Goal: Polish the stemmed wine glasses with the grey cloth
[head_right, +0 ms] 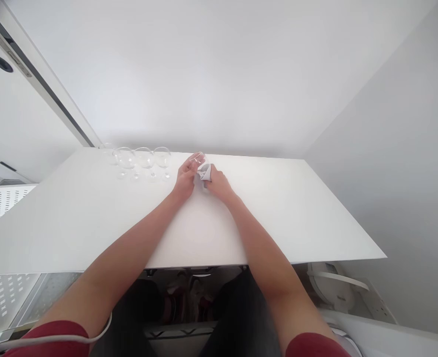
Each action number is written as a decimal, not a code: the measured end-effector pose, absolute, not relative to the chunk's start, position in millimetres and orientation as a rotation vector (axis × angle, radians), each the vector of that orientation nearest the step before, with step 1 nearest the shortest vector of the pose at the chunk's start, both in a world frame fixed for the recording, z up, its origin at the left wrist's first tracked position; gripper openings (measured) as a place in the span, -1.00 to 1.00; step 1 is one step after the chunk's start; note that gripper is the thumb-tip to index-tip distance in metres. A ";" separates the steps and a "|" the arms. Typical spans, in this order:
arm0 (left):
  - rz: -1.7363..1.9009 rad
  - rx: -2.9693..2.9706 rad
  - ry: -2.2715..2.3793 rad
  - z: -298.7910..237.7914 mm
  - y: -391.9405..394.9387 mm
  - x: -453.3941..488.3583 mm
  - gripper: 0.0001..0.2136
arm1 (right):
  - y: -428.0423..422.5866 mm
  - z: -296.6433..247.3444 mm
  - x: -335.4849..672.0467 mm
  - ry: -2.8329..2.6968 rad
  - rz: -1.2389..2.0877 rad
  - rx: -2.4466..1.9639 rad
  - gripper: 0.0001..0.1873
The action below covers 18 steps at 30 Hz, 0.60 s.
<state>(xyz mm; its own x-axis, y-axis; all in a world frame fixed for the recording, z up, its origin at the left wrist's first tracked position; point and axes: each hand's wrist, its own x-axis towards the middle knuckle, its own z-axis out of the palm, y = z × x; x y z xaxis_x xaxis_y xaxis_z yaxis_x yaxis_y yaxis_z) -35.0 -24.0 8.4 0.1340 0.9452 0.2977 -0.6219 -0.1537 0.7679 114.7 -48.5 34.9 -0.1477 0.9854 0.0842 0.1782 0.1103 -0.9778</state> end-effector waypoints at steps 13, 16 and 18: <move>1.500 0.953 0.501 11.3 -25.9 -35.9 -0.58 | -37.8 31.6 126.9 -1.137 0.670 -1.309 -0.81; 1.545 0.917 0.521 13.3 -27.1 -36.1 -0.55 | -43.1 36.3 128.3 -1.637 0.483 -1.317 -0.87; 1.545 0.827 0.537 13.7 -27.1 -37.4 -0.50 | -49.7 37.3 122.5 -1.979 0.493 -1.327 -0.79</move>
<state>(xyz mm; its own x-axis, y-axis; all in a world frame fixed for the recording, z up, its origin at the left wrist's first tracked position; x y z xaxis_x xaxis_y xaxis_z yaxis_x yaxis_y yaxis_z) -37.4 -27.1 13.7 -0.0025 0.9806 0.1961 -0.6479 -0.1509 0.7467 122.5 -49.7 37.3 -0.2363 0.9124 0.3342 0.6487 0.4042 -0.6448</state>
